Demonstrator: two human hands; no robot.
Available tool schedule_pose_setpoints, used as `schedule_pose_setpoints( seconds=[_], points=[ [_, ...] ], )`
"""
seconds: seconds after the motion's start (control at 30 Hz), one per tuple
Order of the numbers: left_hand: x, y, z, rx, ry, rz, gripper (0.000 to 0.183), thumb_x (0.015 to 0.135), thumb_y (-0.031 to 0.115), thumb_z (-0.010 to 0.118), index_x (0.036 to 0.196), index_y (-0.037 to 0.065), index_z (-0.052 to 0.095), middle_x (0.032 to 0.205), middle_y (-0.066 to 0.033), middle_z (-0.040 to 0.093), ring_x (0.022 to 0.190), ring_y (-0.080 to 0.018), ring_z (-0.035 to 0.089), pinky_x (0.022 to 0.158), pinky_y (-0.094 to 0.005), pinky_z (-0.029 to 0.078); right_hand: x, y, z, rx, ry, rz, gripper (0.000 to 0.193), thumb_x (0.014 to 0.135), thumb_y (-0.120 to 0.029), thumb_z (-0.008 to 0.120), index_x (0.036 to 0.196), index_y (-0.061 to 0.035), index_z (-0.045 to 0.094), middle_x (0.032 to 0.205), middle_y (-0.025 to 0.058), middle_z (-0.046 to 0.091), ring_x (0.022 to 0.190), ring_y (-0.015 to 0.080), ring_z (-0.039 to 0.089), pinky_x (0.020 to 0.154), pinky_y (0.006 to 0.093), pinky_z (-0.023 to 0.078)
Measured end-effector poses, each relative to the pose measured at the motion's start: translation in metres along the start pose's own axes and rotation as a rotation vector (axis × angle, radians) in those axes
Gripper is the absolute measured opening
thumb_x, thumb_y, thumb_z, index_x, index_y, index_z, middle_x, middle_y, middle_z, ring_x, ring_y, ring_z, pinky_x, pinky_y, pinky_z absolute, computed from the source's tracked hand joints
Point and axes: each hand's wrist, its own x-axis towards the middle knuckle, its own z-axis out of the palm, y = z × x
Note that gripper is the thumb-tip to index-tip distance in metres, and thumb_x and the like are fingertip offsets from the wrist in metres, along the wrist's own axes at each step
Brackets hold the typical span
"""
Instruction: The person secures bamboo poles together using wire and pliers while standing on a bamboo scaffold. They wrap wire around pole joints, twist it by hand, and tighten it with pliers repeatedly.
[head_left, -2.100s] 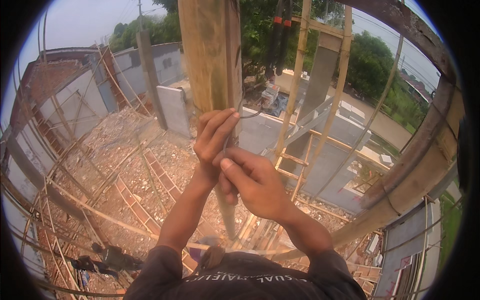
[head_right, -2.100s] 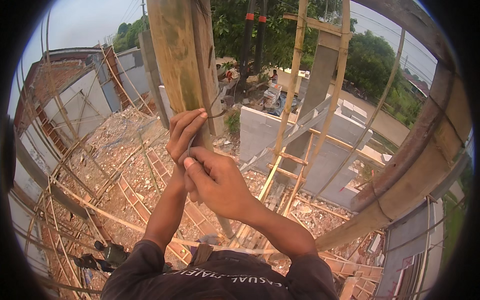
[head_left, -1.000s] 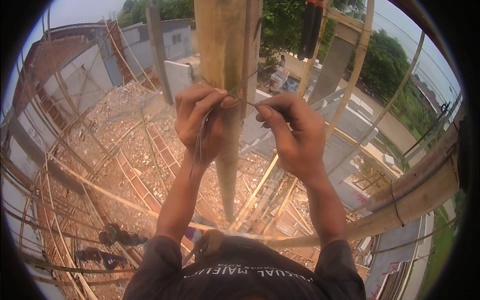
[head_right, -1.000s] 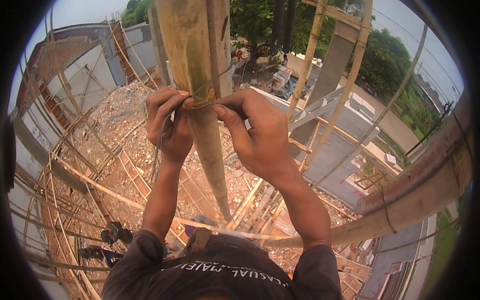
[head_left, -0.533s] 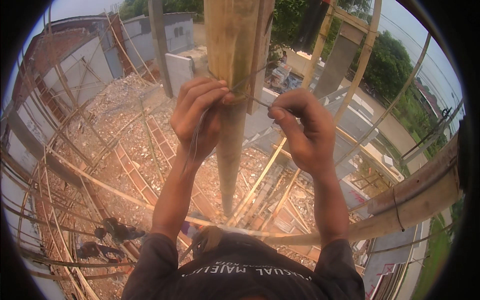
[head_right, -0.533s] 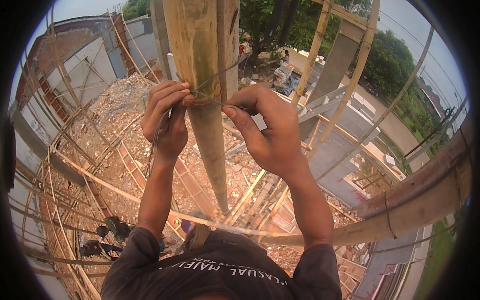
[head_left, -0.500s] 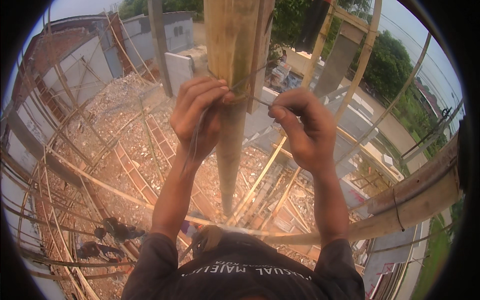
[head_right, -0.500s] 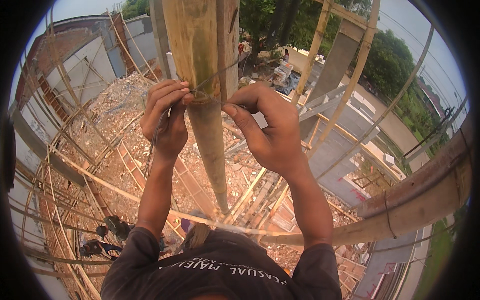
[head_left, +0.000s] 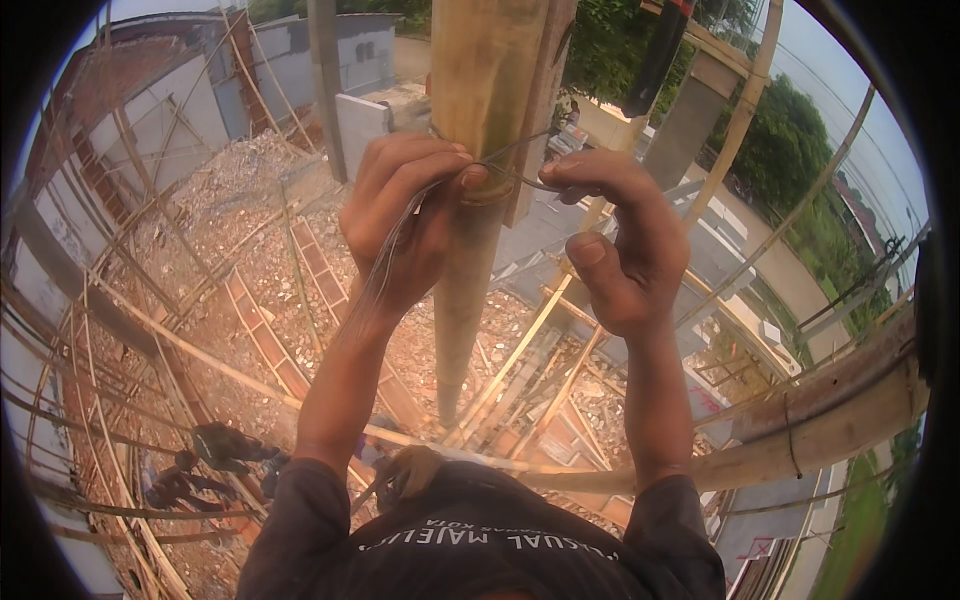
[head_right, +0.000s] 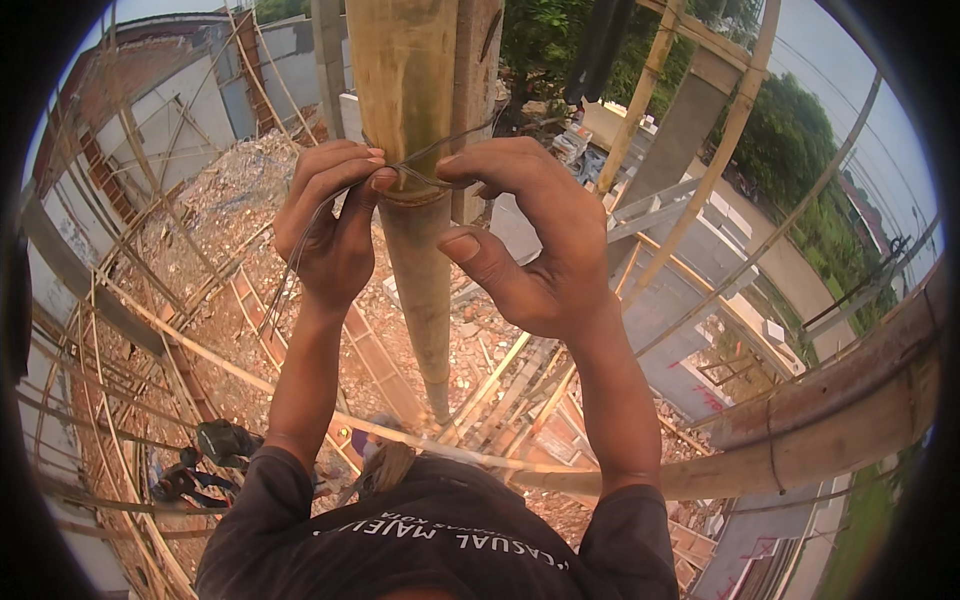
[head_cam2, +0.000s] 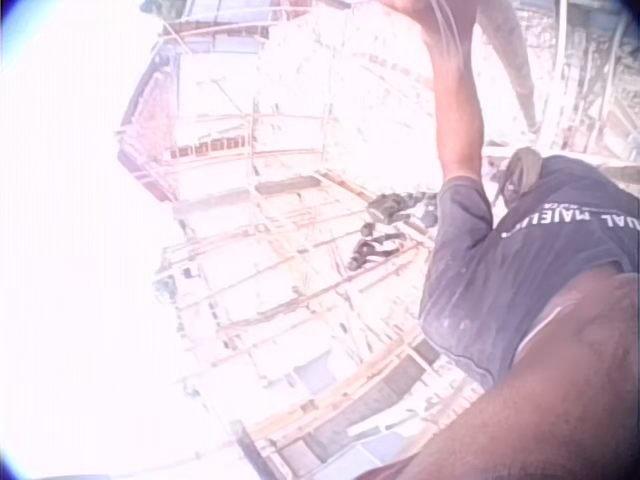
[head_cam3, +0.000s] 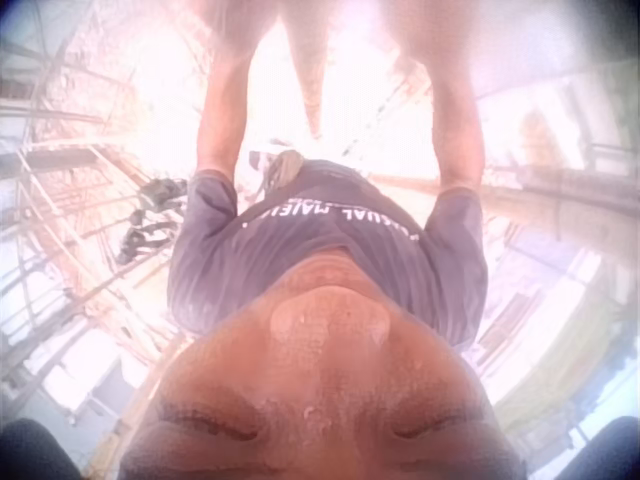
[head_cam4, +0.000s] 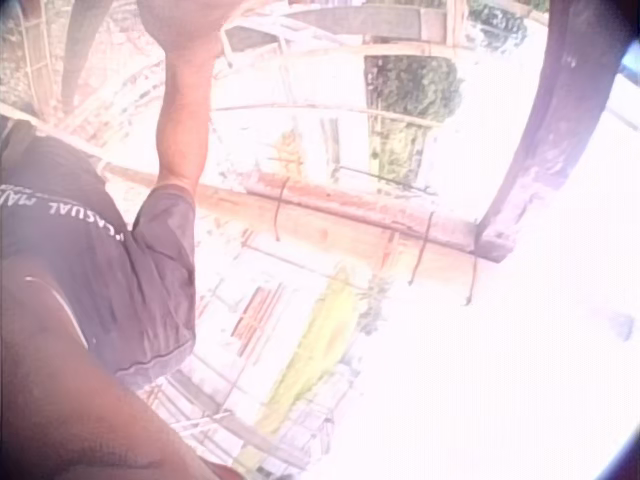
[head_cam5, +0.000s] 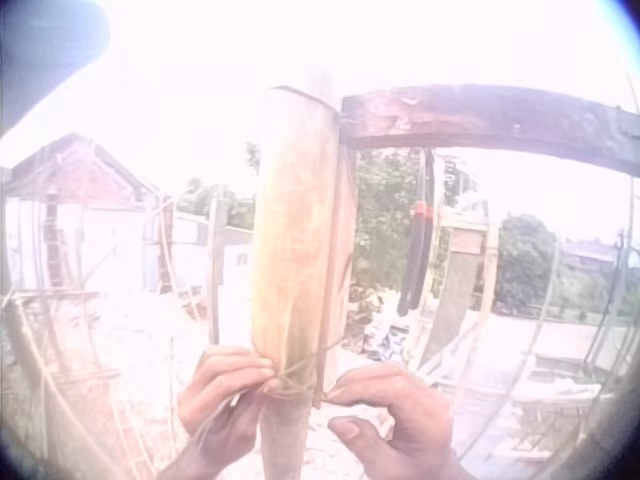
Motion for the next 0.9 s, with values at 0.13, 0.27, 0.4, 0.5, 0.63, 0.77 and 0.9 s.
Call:
schedule_pose_setpoints(
  seconds=[0.13, 0.27, 0.4, 0.5, 0.63, 0.77, 0.9],
  points=[
    [0.003, -0.001, 0.007, -0.044, 0.035, -0.052, 0.018, 0.075, -0.005, 0.079, 0.090, 0.001, 0.071, 0.091, -0.0088, 0.069, 0.086, -0.0231, 0.067, 0.073, -0.0332, 0.054, -0.010, 0.024, -0.004, -0.008, 0.148, 0.236, 0.028, 0.091, -0.007, 0.069, 0.117, -0.0001, 0.065, 0.104, 0.0140, 0.068, 0.096, 0.0250, 0.068, 0.079, 0.0342, 0.054],
    [0.001, -0.001, 0.002, -0.080, -0.005, -0.080, 0.015, 0.082, -0.007, 0.075, 0.095, -0.005, 0.069, 0.098, -0.0114, 0.067, 0.092, -0.0201, 0.065, 0.080, -0.0315, 0.054, -0.007, 0.055, 0.004, -0.390, 0.057, 0.084, 0.030, 0.084, 0.000, 0.071, 0.114, -0.0067, 0.069, 0.107, 0.0123, 0.067, 0.094, 0.0287, 0.067, 0.080, 0.0375, 0.054],
    [0.003, -0.001, -0.003, -0.097, -0.032, -0.127, 0.015, 0.083, -0.008, 0.074, 0.097, -0.005, 0.069, 0.100, -0.0116, 0.067, 0.094, -0.0190, 0.064, 0.081, -0.0306, 0.054, -0.003, 0.054, 0.017, -0.415, 0.085, -0.035, 0.031, 0.079, 0.001, 0.073, 0.109, -0.0063, 0.070, 0.105, 0.0111, 0.067, 0.094, 0.0294, 0.065, 0.078, 0.0390, 0.054],
    [0.002, -0.004, -0.004, -0.125, -0.041, -0.127, 0.016, 0.083, -0.007, 0.074, 0.098, -0.004, 0.069, 0.101, -0.0121, 0.067, 0.095, -0.0188, 0.064, 0.082, -0.0302, 0.054, 0.002, 0.049, 0.018, -0.490, 0.053, -0.098, 0.032, 0.075, 0.002, 0.074, 0.106, -0.0065, 0.070, 0.103, 0.0098, 0.067, 0.094, 0.0291, 0.064, 0.077, 0.0398, 0.053],
    [0.000, -0.004, -0.004, -0.144, -0.035, -0.152, 0.016, 0.084, -0.007, 0.074, 0.099, -0.004, 0.068, 0.101, -0.0126, 0.067, 0.095, -0.0191, 0.064, 0.082, -0.0310, 0.054, 0.002, 0.060, 0.013, -0.588, 0.034, -0.110, 0.027, 0.075, 0.001, 0.074, 0.101, -0.0057, 0.070, 0.100, 0.0094, 0.067, 0.093, 0.0298, 0.064, 0.077, 0.0403, 0.053],
    [-0.003, -0.007, -0.005, -0.129, -0.037, -0.132, 0.015, 0.084, -0.006, 0.074, 0.098, -0.003, 0.067, 0.101, -0.0124, 0.066, 0.095, -0.0195, 0.063, 0.083, -0.0316, 0.053, -0.004, 0.069, 0.013, -0.619, 0.122, -0.055, 0.020, 0.078, -0.001, 0.075, 0.098, -0.0040, 0.068, 0.096, 0.0099, 0.067, 0.091, 0.0305, 0.065, 0.075, 0.0407, 0.053],
    [-0.006, -0.014, -0.002, -0.098, -0.039, -0.106, 0.015, 0.085, -0.005, 0.074, 0.097, -0.004, 0.067, 0.100, -0.0122, 0.066, 0.094, -0.0200, 0.062, 0.083, -0.0315, 0.052, -0.014, 0.075, 0.008, -0.535, 0.080, 0.043, 0.017, 0.081, -0.002, 0.075, 0.096, -0.0037, 0.067, 0.094, 0.0113, 0.067, 0.088, 0.0310, 0.066, 0.074, 0.0409, 0.054]
  ],
)
